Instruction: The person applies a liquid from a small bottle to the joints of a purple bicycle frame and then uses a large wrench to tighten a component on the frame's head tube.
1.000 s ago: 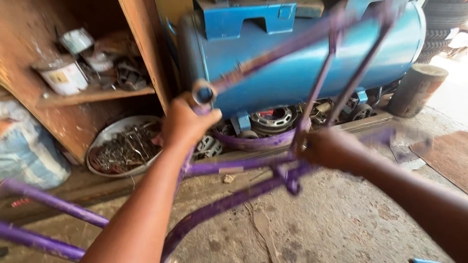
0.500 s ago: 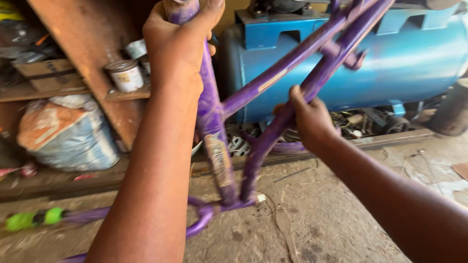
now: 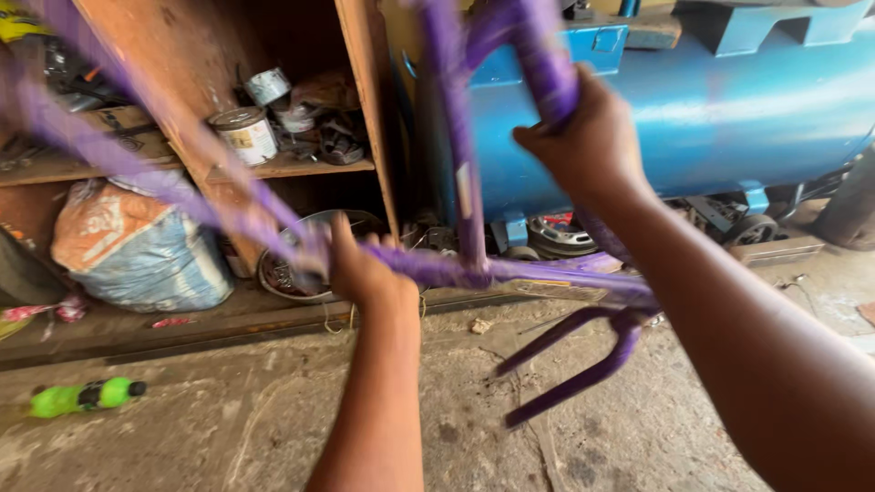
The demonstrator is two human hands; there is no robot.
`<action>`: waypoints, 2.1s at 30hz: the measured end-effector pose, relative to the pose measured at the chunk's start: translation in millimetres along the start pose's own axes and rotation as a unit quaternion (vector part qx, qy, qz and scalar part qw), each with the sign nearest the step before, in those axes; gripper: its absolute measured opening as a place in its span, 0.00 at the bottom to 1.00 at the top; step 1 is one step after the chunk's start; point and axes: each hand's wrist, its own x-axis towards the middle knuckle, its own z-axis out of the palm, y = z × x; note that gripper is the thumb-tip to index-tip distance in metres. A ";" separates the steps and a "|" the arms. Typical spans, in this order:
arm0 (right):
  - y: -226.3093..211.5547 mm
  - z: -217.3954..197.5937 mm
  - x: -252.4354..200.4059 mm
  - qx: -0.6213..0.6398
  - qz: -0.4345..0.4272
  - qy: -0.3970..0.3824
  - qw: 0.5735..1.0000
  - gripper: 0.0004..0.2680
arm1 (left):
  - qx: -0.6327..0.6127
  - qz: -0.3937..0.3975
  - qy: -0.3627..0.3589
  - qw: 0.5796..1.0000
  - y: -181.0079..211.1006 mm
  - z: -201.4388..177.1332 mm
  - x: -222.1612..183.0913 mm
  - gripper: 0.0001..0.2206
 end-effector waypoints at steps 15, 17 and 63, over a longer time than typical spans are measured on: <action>-96.8 95.4 -32.3 -0.130 -0.078 -0.236 0.960 0.14 | 0.194 -0.250 0.124 0.941 -48.1 -129.7 24.3 0.33; -91.2 109.0 -45.3 -0.133 -0.063 -0.281 0.948 0.13 | 0.187 -0.295 0.139 0.927 -66.8 -156.6 28.8 0.32; 200.9 -57.6 -41.9 -0.123 0.193 -0.320 0.920 0.19 | 0.869 0.169 -0.366 0.286 -61.3 -17.7 -12.4 0.36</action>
